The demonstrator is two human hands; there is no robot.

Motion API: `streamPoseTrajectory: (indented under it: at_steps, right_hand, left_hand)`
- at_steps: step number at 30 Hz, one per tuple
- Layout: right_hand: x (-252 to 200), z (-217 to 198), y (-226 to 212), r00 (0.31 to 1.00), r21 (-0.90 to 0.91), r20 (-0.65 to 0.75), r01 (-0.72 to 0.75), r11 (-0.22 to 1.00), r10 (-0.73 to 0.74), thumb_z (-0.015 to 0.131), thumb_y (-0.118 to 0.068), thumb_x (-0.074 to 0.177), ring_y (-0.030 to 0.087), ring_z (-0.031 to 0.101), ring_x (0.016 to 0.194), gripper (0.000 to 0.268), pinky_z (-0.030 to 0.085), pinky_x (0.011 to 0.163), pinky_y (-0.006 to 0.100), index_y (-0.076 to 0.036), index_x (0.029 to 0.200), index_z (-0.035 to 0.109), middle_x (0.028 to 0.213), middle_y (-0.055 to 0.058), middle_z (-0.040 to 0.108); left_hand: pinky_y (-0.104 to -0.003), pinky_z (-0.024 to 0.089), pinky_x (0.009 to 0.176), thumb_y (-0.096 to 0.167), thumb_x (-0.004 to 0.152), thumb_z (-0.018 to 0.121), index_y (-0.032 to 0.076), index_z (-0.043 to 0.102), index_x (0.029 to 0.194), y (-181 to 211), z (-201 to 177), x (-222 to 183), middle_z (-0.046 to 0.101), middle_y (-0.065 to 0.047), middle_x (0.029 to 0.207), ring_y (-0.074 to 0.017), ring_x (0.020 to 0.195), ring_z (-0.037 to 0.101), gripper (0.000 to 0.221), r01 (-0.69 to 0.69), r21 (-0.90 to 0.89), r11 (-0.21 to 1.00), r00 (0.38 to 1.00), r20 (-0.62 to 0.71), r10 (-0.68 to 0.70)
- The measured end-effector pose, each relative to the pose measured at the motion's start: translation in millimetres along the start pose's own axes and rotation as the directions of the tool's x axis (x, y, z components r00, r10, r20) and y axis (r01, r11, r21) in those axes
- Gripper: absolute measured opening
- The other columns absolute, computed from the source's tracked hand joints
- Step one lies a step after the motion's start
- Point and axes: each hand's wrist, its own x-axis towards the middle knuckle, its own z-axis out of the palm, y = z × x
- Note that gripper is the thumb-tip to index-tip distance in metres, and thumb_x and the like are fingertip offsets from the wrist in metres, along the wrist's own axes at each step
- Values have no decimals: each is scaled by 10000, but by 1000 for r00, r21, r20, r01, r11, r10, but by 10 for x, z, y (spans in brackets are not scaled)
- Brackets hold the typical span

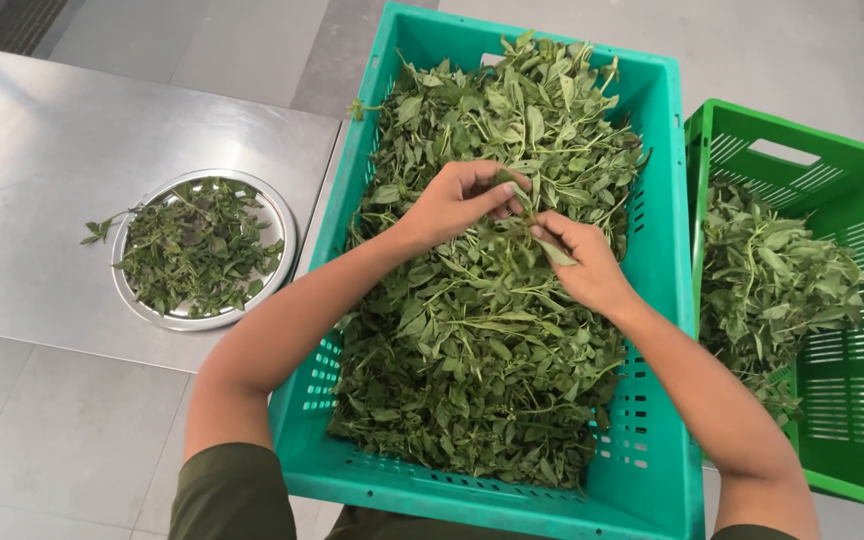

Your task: Sorting through leafy green vegetables from one plastic crate into another.

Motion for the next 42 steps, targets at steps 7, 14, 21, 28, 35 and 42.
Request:
streamPoseTrajectory:
  at_steps: [7, 14, 21, 28, 35, 42]
  right_hand:
    - [49, -92, -86, 996, 229, 31, 77, 970, -87, 439, 180, 815, 145, 616, 1116, 502, 460, 999, 277, 3, 1230, 660, 1148, 80, 663]
    - [43, -9, 230, 1000, 150, -18, 11, 989, -8, 477, 183, 847, 126, 624, 1061, 514, 483, 958, 268, -18, 1280, 668, 1090, 63, 692]
    - [40, -46, -60, 999, 276, -38, 16, 961, -6, 408, 201, 738, 104, 620, 1128, 660, 505, 963, 245, -22, 1333, 585, 1174, 53, 656]
    - [-7, -186, -363, 990, 13, 26, 141, 990, -142, 547, 125, 810, 157, 627, 710, 414, 483, 638, 297, -7, 1184, 664, 857, 103, 700]
    - [-50, -154, -417, 968, 41, 49, 245, 969, -247, 649, -29, 966, 137, 674, 739, 45, 524, 679, 295, 13, 979, 651, 835, 77, 699]
    - [-138, -300, -7, 779, 720, 402, 56, 692, -481, 677, -189, 1014, 111, 642, 665, 217, 511, 606, 268, -19, 878, 685, 768, 22, 674]
  left_hand:
    - [-264, 553, 786, 254, 1050, 615, 54, 620, 1261, 236, 61, -48, 654, 0, 972, -69, 846, 636, 291, -52, 6, 999, 993, -108, 52]
    - [-366, 516, 757, 244, 873, 785, 74, 605, 1070, 603, 137, -138, 590, -69, 1014, -246, 905, 635, 316, -392, 785, 479, 865, 138, 483]
    - [-438, 494, 765, 146, 906, 717, 69, 606, 1032, 356, 103, -98, 574, -87, 984, -311, 912, 621, 184, -412, 832, 372, 866, 230, 443]
    - [-457, 467, 693, 260, 960, 683, 83, 620, 976, 273, 194, -133, 570, -82, 903, -304, 836, 623, 189, -438, 846, 304, 876, 325, 357]
    - [-385, 434, 595, 363, 977, 707, 65, 637, 835, 194, 164, -107, 566, -54, 731, -227, 656, 557, 338, -319, 753, 575, 948, 264, 180]
    - [-290, 376, 590, 353, 1038, 659, 45, 708, 906, 317, 130, -264, 590, 25, 760, -70, 676, 500, 338, 165, 95, 982, 673, 717, -183]
